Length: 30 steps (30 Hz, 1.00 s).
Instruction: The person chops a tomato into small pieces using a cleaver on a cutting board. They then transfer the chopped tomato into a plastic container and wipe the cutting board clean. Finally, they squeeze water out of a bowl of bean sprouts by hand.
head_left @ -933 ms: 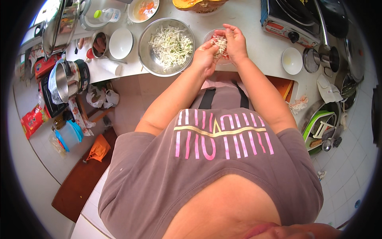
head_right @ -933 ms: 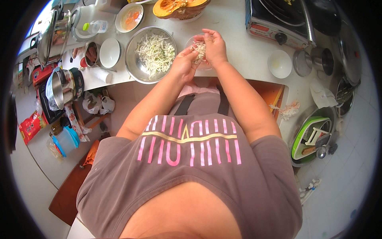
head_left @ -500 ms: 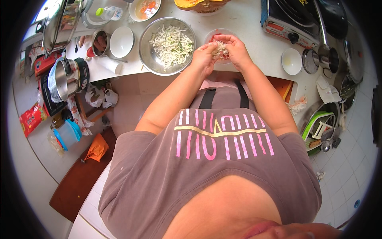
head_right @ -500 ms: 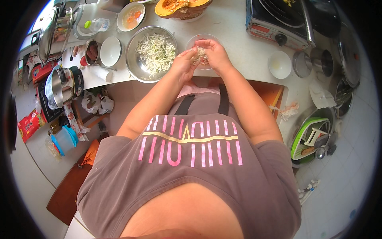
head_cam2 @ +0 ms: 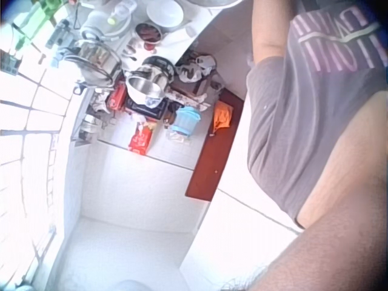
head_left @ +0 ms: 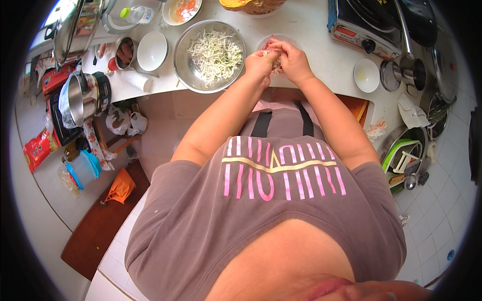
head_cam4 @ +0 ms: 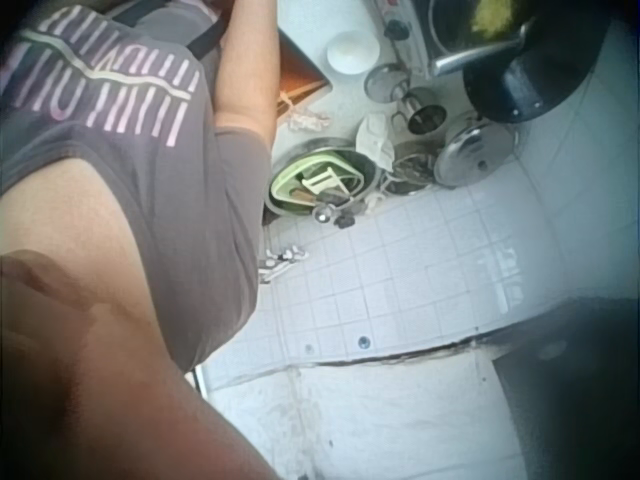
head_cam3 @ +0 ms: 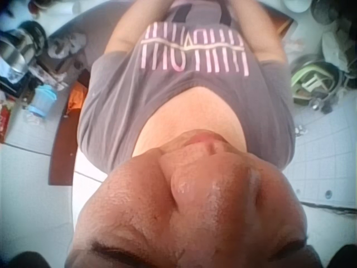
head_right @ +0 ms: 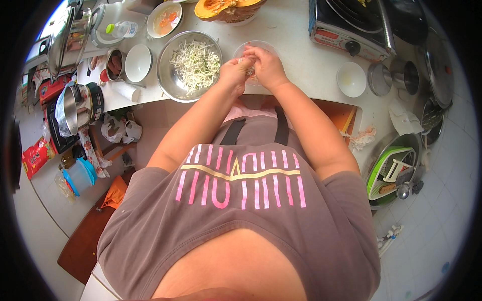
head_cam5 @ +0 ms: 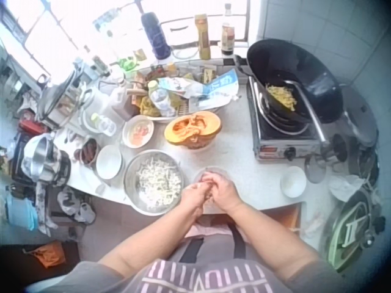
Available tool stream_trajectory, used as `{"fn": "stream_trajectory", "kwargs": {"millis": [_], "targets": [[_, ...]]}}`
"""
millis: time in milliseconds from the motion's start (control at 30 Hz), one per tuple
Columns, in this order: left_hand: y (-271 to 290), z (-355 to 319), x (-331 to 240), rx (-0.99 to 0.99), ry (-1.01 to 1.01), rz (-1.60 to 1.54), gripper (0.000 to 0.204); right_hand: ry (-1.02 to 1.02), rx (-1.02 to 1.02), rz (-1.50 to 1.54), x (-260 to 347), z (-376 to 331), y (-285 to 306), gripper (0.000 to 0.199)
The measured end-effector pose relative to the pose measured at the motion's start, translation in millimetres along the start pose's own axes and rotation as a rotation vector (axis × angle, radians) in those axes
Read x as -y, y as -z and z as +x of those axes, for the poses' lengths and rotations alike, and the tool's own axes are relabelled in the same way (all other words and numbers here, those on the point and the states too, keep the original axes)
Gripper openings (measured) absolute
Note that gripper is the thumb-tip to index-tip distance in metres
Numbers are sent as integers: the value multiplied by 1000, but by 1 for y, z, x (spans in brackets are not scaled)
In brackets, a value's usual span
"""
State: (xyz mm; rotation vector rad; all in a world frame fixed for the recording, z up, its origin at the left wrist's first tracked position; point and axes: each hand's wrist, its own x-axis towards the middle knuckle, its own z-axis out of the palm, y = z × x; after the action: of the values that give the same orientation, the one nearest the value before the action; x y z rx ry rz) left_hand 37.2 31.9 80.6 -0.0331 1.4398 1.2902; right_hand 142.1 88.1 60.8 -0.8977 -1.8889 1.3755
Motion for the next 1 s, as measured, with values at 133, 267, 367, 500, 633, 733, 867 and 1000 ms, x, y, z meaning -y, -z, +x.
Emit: {"fn": "stream_trajectory", "kwargs": {"millis": [133,267,367,500,633,733,867,1000], "targets": [[-3,5,0,-72,-50,-32,17,-139,-76,-26,4,-2,0,23],[-4,5,-7,-95,-50,-173,19,-274,-66,50,0,-9,6,20],[-1,11,-1,-90,-38,-274,20,-349,21,88,0,-15,7,24],[-6,3,0,-37,0,-372,22,-394,-9,-55,-1,-17,10,21],[2,6,5,1,-32,-157,28,-361,-13,-153,11,-15,12,14],[-5,-9,1,-20,-100,30,33,-333,-22,-198,10,-13,12,14],[-8,-8,1,-69,-121,80,34,-97,-53,-399,5,-12,6,16],[-1,1,-1,-26,-144,198,31,-80,-55,-360,1,-13,11,16]]}}
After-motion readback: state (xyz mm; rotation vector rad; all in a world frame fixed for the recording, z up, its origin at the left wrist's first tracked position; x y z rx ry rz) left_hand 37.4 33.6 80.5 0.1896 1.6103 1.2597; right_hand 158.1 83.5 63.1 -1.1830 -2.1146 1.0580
